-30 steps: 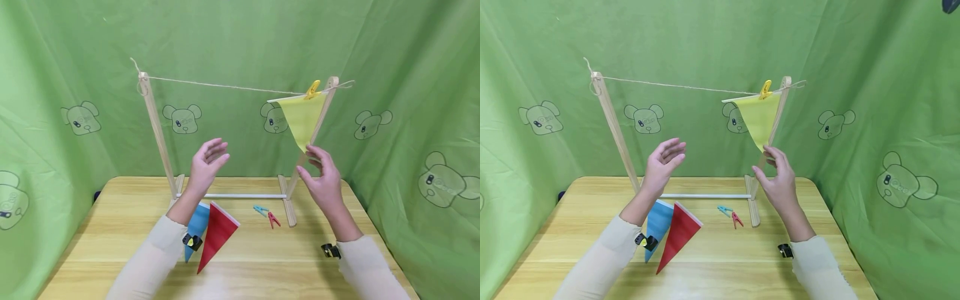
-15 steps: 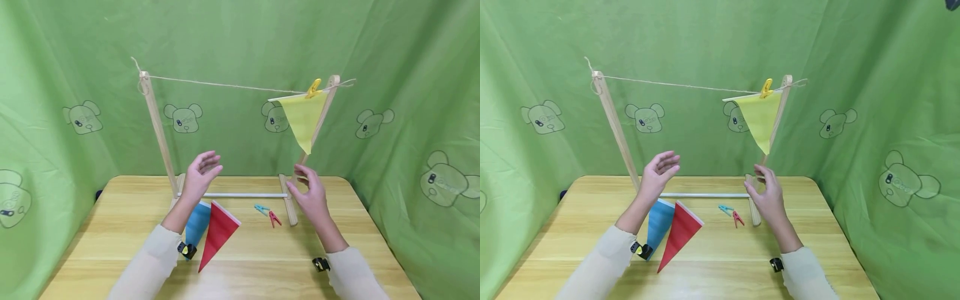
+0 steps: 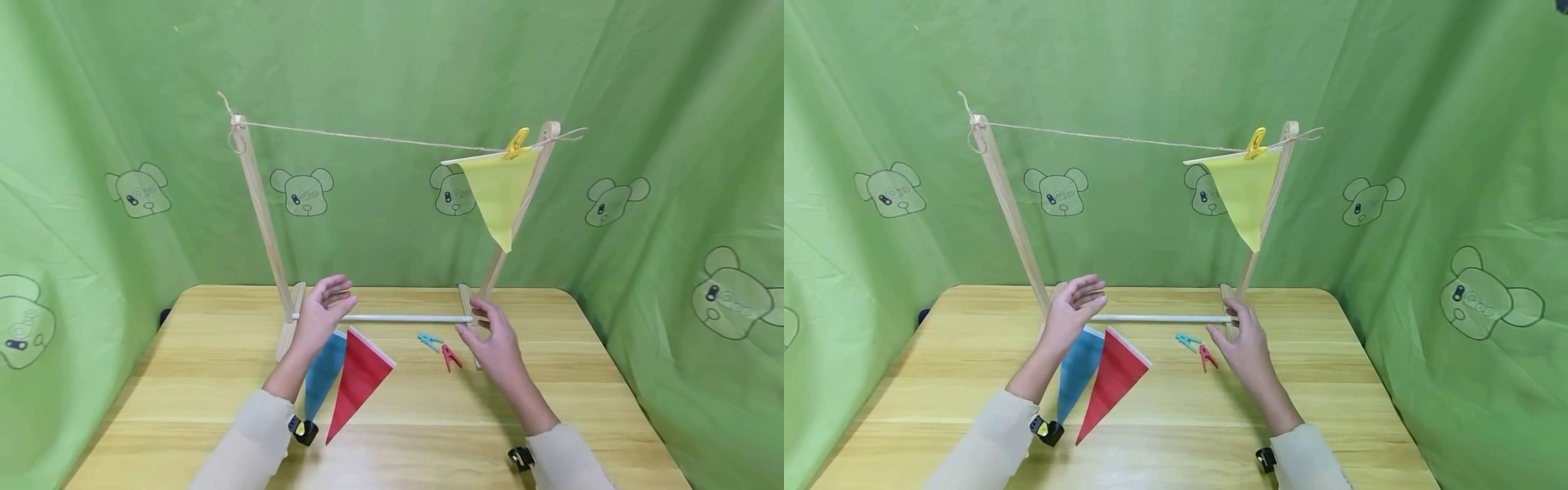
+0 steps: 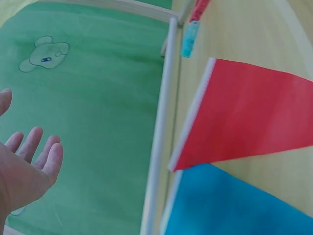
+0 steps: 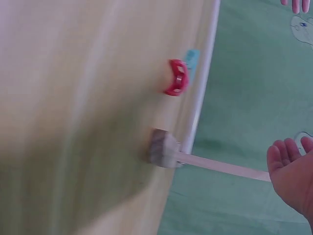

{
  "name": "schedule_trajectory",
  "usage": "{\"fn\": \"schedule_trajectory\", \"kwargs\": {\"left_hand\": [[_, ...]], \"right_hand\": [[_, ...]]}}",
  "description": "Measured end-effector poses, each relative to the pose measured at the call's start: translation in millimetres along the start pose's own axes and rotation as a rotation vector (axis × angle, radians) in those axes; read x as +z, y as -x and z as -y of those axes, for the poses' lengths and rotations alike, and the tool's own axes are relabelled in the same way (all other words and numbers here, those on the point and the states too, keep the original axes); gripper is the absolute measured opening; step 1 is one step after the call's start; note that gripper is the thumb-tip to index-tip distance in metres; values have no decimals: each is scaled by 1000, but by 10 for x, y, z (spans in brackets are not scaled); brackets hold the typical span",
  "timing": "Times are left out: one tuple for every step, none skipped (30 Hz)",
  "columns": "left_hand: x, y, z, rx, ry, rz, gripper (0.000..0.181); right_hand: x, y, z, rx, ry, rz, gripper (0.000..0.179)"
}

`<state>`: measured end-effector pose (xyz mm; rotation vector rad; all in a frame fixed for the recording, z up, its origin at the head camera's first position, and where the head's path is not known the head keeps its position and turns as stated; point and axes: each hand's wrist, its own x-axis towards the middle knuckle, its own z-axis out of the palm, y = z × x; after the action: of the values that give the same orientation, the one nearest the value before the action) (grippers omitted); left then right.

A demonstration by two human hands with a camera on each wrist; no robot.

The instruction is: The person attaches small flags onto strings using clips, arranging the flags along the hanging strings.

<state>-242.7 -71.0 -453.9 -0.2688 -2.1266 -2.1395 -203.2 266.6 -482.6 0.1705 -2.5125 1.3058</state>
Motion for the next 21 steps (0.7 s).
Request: {"fn": "schedule_trajectory", "kwargs": {"left_hand": [[-1, 9, 37, -6, -12, 2, 52], [-2, 20, 70, -13, -23, -1, 52], [-4, 31, 107, -20, -32, -4, 51], [-8, 41, 142, -27, -45, -7, 51], [-12, 56, 174, -34, -54, -12, 51], [-17, 70, 212, -39, -66, -18, 51], [-21, 82, 249, -46, -78, -26, 51], [-25, 96, 277, -50, -88, -32, 51], [-30, 107, 308, -54, -100, -37, 51], [-33, 118, 337, -52, -117, -40, 51], [-34, 131, 362, -55, -133, -43, 51], [-37, 139, 390, -58, -153, -45, 50], [-39, 150, 414, -64, -173, -45, 50], [-40, 164, 433, -70, -195, -43, 50], [-41, 176, 458, -75, -218, -38, 50], [-42, 190, 481, -83, -238, -32, 50], [-42, 201, 501, -97, -259, -25, 50], [-42, 211, 521, -106, -282, -18, 50], [-39, 221, 537, -113, -301, -12, 50], [-35, 229, 550, -121, -320, -8, 51], [-30, 233, 565, -125, -342, -3, 52]], "right_hand": [[10, 19, -30, 18, 0, 13, 65], [23, 38, -60, 35, -1, 25, 66], [34, 57, -84, 53, 2, 40, 67], [48, 74, -110, 69, 7, 52, 68], [63, 90, -135, 81, 13, 65, 69], [79, 105, -158, 92, 15, 75, 70], [91, 122, -174, 103, 21, 84, 71], [105, 140, -188, 113, 30, 92, 72], [120, 157, -198, 124, 37, 99, 73], [135, 173, -209, 134, 47, 106, 73], [150, 189, -217, 143, 57, 114, 74], [164, 204, -224, 150, 67, 121, 75], [180, 220, -230, 156, 80, 130, 76], [194, 236, -235, 158, 88, 137, 77], [206, 252, -237, 158, 95, 145, 78], [216, 269, -239, 156, 108, 154, 78], [223, 285, -240, 153, 115, 159, 79], [230, 301, -240, 150, 124, 162, 79], [232, 316, -241, 147, 132, 164, 79], [233, 330, -240, 144, 140, 167, 79], [230, 342, -240, 142, 152, 171, 80]]}}
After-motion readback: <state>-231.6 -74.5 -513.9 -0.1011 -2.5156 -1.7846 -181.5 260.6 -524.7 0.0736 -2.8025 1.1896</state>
